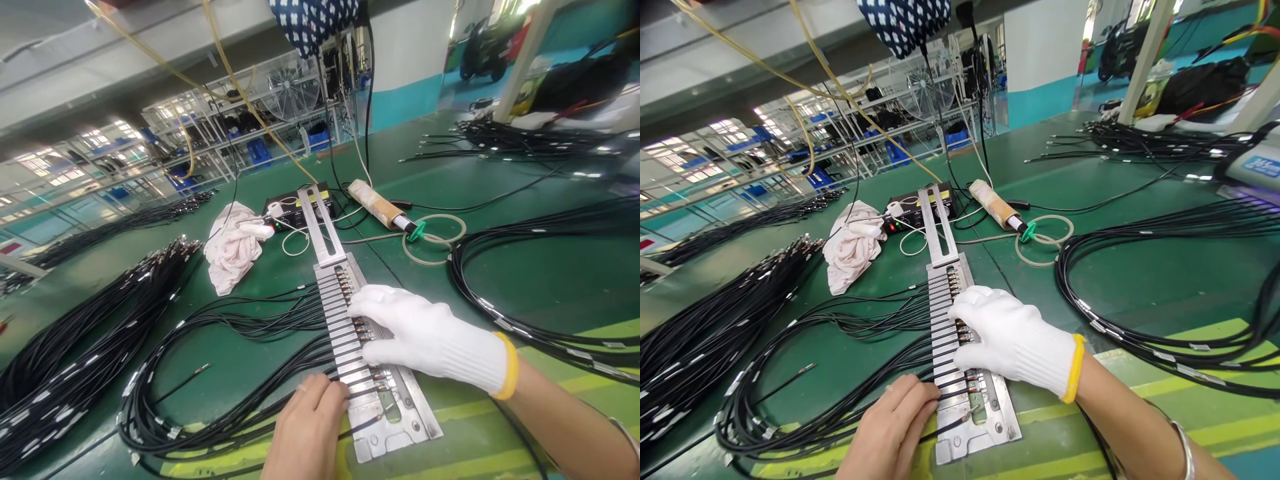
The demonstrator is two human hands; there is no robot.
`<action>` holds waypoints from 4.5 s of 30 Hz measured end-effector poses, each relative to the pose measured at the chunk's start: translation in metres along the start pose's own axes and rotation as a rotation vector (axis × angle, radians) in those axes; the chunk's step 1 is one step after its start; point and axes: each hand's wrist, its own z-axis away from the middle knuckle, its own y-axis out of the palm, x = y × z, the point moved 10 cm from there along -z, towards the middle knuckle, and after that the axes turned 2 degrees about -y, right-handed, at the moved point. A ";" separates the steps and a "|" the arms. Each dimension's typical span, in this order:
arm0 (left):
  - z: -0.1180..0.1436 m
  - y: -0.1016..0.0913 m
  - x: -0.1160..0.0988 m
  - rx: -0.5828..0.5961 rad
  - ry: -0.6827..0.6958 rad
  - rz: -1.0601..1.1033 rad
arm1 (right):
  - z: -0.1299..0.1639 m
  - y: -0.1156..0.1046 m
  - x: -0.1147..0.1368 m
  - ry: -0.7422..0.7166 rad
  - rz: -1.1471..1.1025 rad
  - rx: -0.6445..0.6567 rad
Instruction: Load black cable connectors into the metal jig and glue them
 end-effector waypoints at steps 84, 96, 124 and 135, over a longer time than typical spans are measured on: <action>0.034 -0.031 0.013 -0.649 -0.165 0.455 | 0.017 0.017 0.025 -0.083 -0.471 0.283; 0.031 -0.026 0.016 -0.610 -0.175 0.443 | 0.016 0.019 0.020 -0.035 -0.446 0.290; 0.020 -0.013 -0.017 -0.443 0.111 -0.091 | 0.004 -0.013 0.002 0.016 -0.374 0.065; 0.018 0.007 -0.007 -0.353 0.027 0.101 | 0.010 0.003 -0.011 -0.048 -0.157 0.003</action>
